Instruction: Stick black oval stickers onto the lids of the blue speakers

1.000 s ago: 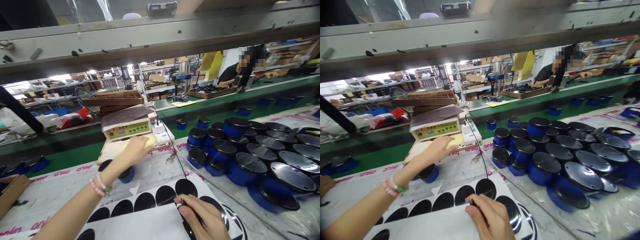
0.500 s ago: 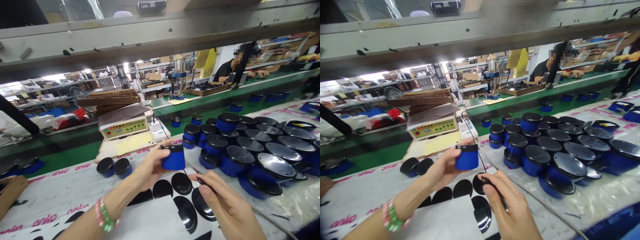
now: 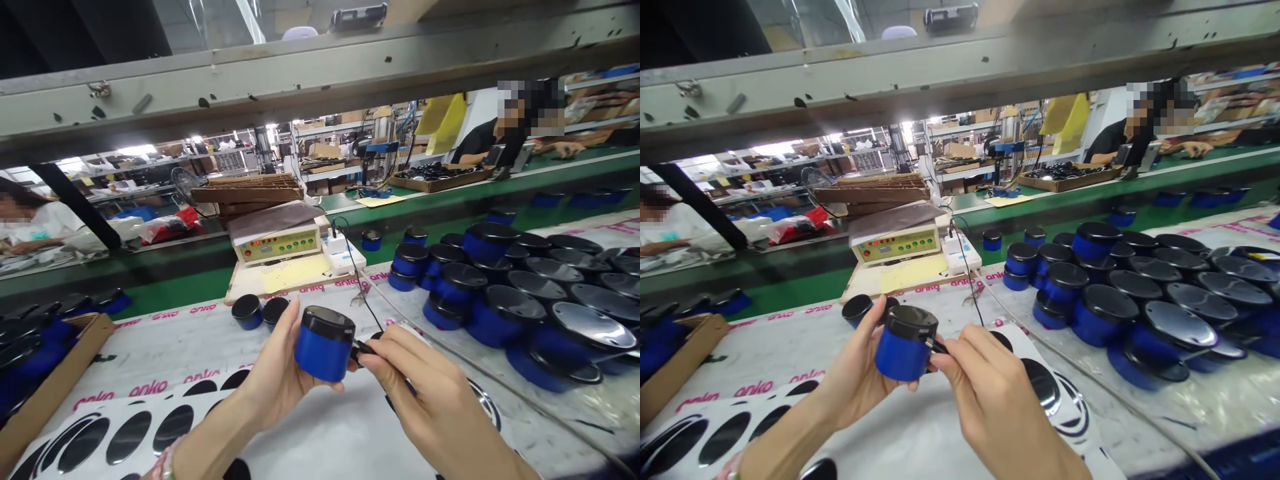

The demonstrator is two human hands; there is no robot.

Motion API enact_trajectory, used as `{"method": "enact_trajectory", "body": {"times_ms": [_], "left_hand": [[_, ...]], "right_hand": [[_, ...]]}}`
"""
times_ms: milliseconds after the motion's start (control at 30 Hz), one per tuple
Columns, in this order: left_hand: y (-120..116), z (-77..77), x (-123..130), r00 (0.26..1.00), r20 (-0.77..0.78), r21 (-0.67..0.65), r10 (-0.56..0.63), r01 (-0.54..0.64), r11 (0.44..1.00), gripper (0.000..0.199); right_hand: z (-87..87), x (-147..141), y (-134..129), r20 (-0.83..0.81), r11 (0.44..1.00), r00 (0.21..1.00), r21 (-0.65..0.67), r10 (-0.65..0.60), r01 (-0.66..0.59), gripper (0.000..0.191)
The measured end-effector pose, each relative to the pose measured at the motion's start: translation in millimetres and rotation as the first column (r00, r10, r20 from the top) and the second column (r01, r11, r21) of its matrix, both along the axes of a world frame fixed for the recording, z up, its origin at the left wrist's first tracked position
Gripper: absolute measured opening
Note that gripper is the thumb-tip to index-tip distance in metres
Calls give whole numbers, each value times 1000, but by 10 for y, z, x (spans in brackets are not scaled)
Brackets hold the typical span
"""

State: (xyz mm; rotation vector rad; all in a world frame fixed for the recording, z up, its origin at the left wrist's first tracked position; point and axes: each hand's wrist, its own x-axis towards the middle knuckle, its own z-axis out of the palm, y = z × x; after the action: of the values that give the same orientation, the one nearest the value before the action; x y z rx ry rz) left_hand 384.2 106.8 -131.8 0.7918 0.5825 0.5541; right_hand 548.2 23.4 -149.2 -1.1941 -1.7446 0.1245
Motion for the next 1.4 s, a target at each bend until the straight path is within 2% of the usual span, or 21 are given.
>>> {"method": "enact_trajectory", "body": {"times_ms": [67, 133, 267, 367, 433, 467, 500, 567, 633, 667, 700, 733, 767, 833, 933, 1033, 1133, 1233, 1333, 1400], "left_hand": [[-35, -9, -34, 998, -50, 133, 28, -21, 991, 53], [-66, -24, -58, 990, -103, 321, 93, -55, 946, 48], [-135, -25, -77, 945, -197, 682, 260, -58, 729, 42], [-186, 5, -75, 908, -279, 794, 314, 34, 608, 46], [-204, 24, -79, 886, -302, 862, 351, 97, 497, 52], [-207, 31, -82, 874, -297, 906, 385, 130, 403, 56], [-208, 37, -87, 857, -278, 946, 433, 166, 278, 61], [-211, 54, -95, 825, -185, 969, 534, 244, -42, 70], [-228, 85, -101, 827, -26, 877, 561, 288, -384, 70], [-242, 107, -103, 845, 46, 803, 533, 286, -523, 62], [-260, 131, -107, 871, 94, 729, 482, 269, -629, 50], [-279, 155, -113, 897, 109, 669, 428, 252, -699, 38], [-298, 175, -122, 919, 95, 627, 383, 244, -740, 31], [-327, 199, -148, 941, 13, 595, 338, 265, -759, 35], [-340, 199, -186, 929, -140, 571, 342, 358, -739, 42], [-334, 226, -179, 912, -219, 520, 347, 410, -749, 38], [-329, 298, -128, 911, -189, 545, 367, 408, -732, 34], [-317, 333, -83, 914, -122, 591, 387, 380, -711, 33], [-295, 285, -78, 932, -80, 621, 353, 324, -714, 26], [-284, 232, -91, 936, -76, 686, 344, 300, -663, 18]], "right_hand": [[24, -20, -23, 25, 1000, 1000, -20, 11, -10, 17], [46, -35, -52, 76, 1000, 997, -11, -3, 3, 16], [60, -63, -97, 205, 991, 972, 94, -115, 97, 19], [11, -70, -91, 209, 969, 958, 189, -197, 158, 17], [-62, -56, -67, 146, 979, 976, 148, -160, 138, 13], [-108, -44, -54, 102, 989, 988, 99, -119, 109, 13], [-157, -31, -41, 55, 996, 995, 49, -80, 77, 14], [-252, -8, -24, -18, 999, 999, -11, -40, 40, 15], [-319, 5, -23, -55, 1000, 998, -11, -28, 27, 16], [-338, 7, -28, -60, 1000, 998, 3, -23, 23, 17], [-347, 7, -36, -61, 1000, 998, 24, -13, 15, 17], [-347, 6, -45, -62, 999, 998, 53, -1, 4, 17], [-341, 5, -53, -63, 996, 998, 85, 9, -4, 17], [-326, 5, -68, -54, 991, 998, 131, 18, -11, 17], [-335, 8, -81, -21, 987, 1000, 159, 8, -5, 16], [-390, -4, -91, -27, 986, 1000, 168, 15, -10, 17], [-436, -22, -103, -69, 987, 997, 163, 16, -5, 23], [-448, -1, -123, -24, 981, 1000, 193, 17, -12, 18], [-455, 57, -150, 41, 977, 999, 210, -34, 25, 16], [-460, 96, -163, 89, 975, 993, 214, -77, 56, 17]]}}
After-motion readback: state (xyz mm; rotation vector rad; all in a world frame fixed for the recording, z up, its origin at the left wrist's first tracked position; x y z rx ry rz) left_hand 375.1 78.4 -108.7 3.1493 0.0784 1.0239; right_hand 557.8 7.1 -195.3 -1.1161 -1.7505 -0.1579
